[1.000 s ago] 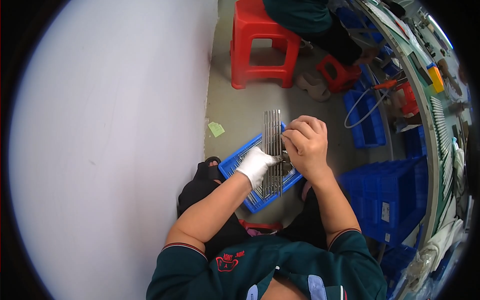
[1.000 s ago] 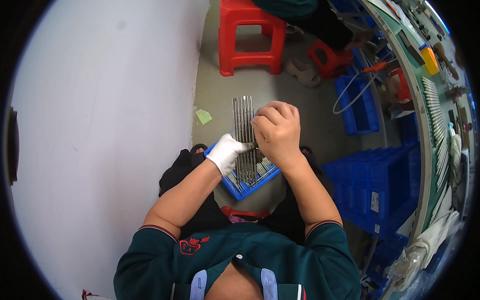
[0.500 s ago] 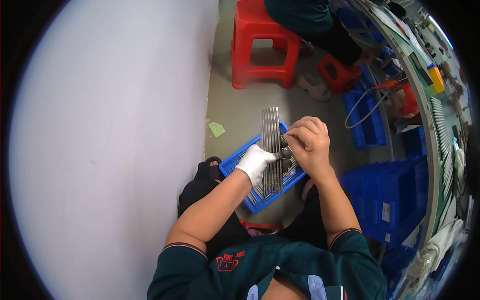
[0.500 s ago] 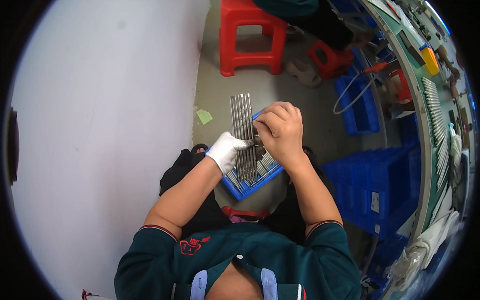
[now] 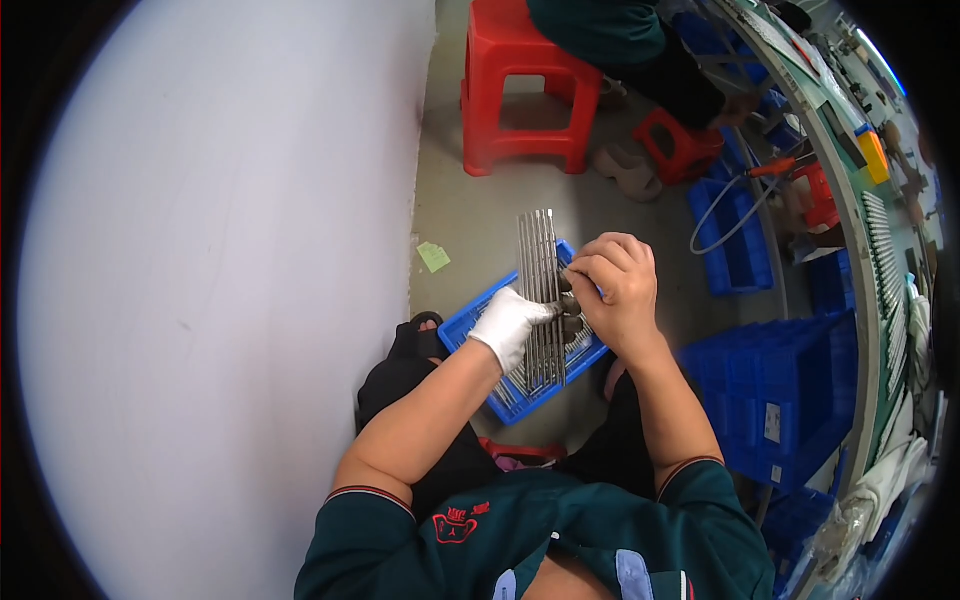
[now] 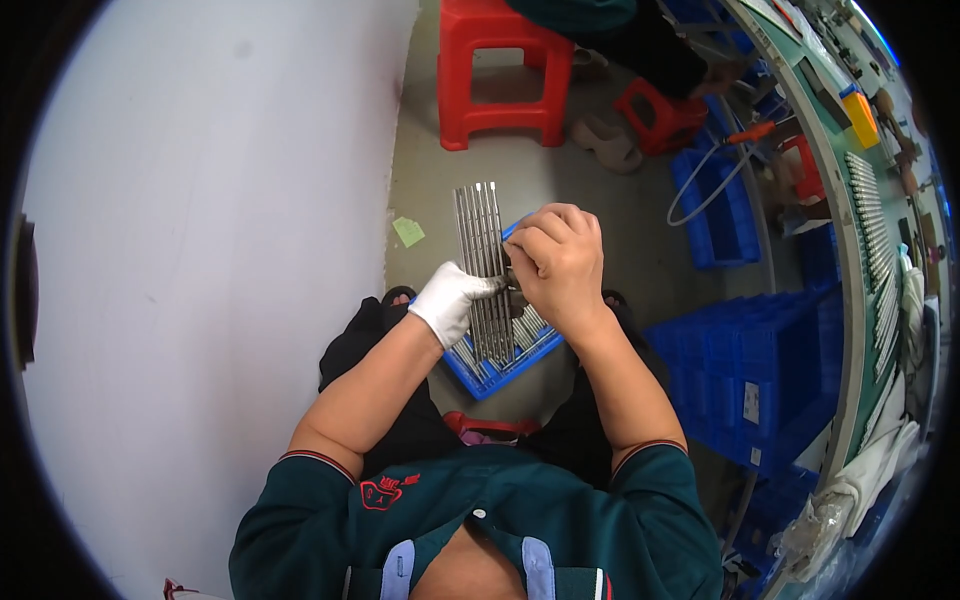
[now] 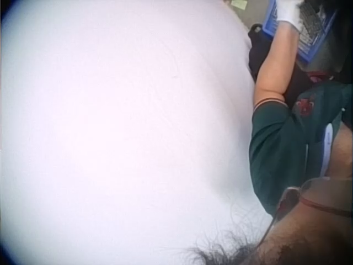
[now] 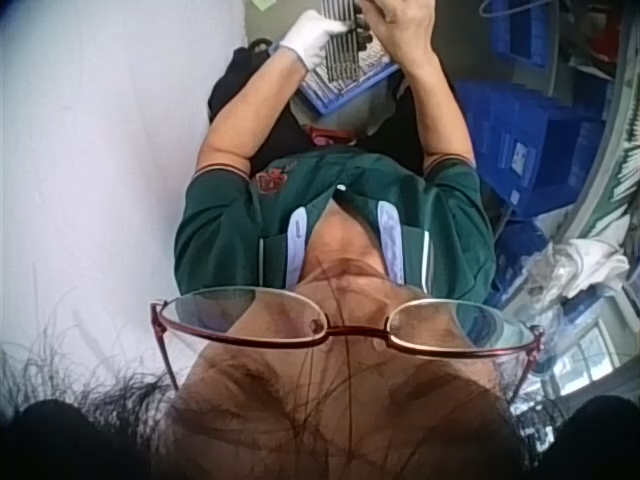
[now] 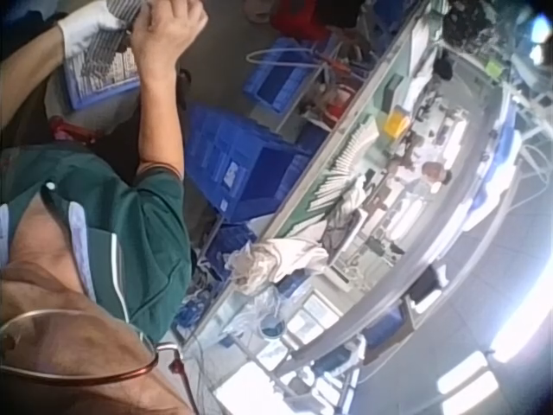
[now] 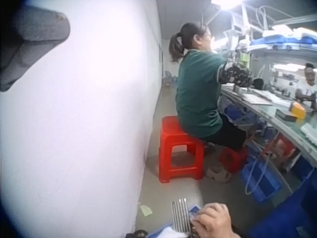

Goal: Sorting thin metal rods into a blue plastic bin in a hardware manufacturing facility.

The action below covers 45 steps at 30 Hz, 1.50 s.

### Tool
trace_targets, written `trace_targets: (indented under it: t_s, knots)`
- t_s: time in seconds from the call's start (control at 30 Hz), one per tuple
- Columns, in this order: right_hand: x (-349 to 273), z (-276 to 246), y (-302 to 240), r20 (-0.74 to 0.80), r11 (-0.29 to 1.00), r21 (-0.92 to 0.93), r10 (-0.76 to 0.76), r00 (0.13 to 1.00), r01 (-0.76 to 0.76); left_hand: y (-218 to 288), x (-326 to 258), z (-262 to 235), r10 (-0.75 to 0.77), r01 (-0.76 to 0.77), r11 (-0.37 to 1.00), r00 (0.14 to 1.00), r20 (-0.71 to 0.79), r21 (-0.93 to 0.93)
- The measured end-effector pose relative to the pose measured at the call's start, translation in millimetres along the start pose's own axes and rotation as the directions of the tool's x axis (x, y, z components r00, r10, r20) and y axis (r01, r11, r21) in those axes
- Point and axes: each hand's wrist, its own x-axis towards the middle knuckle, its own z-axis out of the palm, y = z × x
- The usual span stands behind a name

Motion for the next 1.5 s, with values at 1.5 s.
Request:
trace_targets:
  t_s: [1.5]
  knots:
    - [-1.7, 15.9, -14.9, 0.073, 0.994, -0.037, -0.1, 0.992, 0.103, -2.5, 21.8, -21.1, -0.088, 0.047, 0.924, 0.992, -0.091, -0.381]
